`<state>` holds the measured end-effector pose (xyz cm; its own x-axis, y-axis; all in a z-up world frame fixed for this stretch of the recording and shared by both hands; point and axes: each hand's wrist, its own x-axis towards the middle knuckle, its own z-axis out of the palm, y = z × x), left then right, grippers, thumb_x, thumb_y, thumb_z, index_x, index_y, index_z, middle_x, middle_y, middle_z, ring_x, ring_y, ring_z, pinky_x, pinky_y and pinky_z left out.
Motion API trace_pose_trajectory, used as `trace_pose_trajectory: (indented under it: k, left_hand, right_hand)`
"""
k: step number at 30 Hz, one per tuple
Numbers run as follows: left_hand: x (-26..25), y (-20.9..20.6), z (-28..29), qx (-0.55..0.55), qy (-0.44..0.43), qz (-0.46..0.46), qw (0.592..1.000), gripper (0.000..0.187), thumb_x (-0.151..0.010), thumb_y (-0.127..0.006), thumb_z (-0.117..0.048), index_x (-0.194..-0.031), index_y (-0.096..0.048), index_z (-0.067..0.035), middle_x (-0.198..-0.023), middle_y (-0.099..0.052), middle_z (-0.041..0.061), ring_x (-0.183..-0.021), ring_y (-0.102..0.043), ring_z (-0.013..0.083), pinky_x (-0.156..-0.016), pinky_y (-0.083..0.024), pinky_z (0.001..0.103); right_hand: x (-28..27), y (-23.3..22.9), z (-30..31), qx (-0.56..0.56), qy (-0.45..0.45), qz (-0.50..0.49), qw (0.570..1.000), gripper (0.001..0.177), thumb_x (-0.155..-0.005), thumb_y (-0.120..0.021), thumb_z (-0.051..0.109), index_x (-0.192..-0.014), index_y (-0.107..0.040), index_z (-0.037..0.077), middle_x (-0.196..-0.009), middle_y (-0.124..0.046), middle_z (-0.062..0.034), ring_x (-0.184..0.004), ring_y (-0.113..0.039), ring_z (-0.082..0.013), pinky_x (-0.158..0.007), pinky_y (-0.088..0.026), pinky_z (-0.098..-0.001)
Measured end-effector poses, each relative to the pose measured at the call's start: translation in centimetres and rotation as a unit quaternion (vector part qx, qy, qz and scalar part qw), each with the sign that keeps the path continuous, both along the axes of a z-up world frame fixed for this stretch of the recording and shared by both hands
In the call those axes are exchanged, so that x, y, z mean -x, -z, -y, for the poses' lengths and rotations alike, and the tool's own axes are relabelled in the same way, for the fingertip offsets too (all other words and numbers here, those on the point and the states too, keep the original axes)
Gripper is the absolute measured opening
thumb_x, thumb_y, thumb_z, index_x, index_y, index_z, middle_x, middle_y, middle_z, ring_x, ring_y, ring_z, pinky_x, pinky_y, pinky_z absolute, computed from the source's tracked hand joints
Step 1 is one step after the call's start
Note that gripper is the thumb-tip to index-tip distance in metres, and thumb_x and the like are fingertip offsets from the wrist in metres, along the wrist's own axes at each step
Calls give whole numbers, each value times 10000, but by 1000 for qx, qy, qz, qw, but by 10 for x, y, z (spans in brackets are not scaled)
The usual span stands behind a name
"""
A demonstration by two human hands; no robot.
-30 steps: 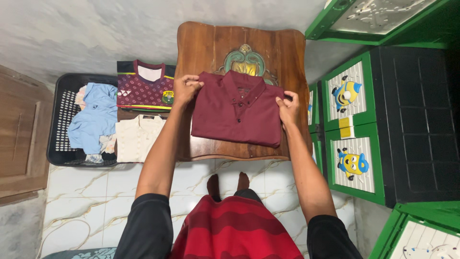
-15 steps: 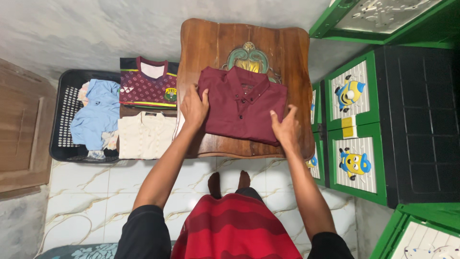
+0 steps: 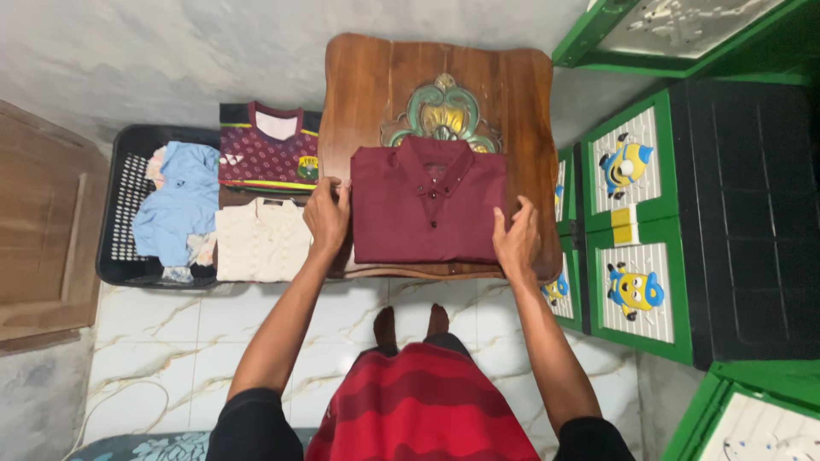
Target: The person folds a white shirt and places it on a stack, then folds a maroon shirt and places it on the same stack. Finally, the person picks up a light blue shirt from a laundry basket and begins to fold it.
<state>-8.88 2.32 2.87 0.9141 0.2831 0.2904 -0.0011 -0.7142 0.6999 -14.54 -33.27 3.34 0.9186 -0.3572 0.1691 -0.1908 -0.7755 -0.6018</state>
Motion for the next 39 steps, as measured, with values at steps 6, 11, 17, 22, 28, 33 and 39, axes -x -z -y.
trace_pose_trajectory:
  k: [6,11,17,22,28,33,39]
  left_hand:
    - [31,-5,59,-53,141,73,986,324,-972,-669,-213,-1232,-645,-20,-1268,-645,186,-1232,-578,373,-1069,-430,507]
    - [37,2,81,-166,212,18,963,806,-949,-622,-488,-1538,-404,15,-1615,-318,286,-1521,-239,436,-1236,-161,567]
    - [34,7,77,-193,212,-10,958,875,-969,-567,-571,-1569,-355,29,-1659,-261,272,-1562,-193,409,-1267,-120,552]
    - [38,8,89,-175,210,-35,961,996,-941,-572,-649,-1543,-314,101,-1643,-235,299,-1564,-164,404,-1267,-99,552]
    - [38,7,90,-217,209,-48,952,1053,-909,-556,-689,-1561,-290,94,-1656,-212,292,-1570,-128,389,-1264,-79,543]
    - [38,5,90,-234,214,-72,946,1117,-875,-545,-737,-1571,-259,88,-1664,-175,288,-1571,-100,385,-1263,-52,534]
    - [39,1,90,-231,217,-87,944,1168,-827,-557,-758,-1562,-252,97,-1654,-171,289,-1558,-99,385,-1248,-44,529]
  right_hand:
    - [-3,11,-36,27,-164,50,985,520,-1021,-616,328,-1486,-524,113,-1657,-329,-231,-1557,-290,-430,-1252,-209,-643]
    - [-9,9,-50,117,-211,-47,969,658,-984,-640,408,-1568,-430,187,-1673,-142,-274,-1552,-135,-460,-1193,-70,-701]
    - [-22,14,-48,122,-206,25,971,452,-971,-667,242,-1417,-609,199,-1627,-330,-218,-1528,-270,-421,-1193,-111,-703]
    - [-50,10,-52,32,-329,89,940,439,-887,-660,39,-1294,-735,182,-1527,-528,-138,-1499,-424,-348,-1272,-245,-641]
    - [-84,-6,-75,96,-359,36,928,170,-820,-798,149,-969,-739,94,-1328,-605,-108,-1362,-494,-319,-1189,-178,-708]
    - [-95,-3,-75,106,-384,8,917,122,-883,-748,135,-944,-665,69,-1192,-577,-108,-1263,-538,-306,-1192,-191,-711]
    - [-91,5,-80,77,-319,48,943,150,-922,-730,172,-1004,-647,77,-1249,-553,-141,-1320,-506,-339,-1205,-225,-675]
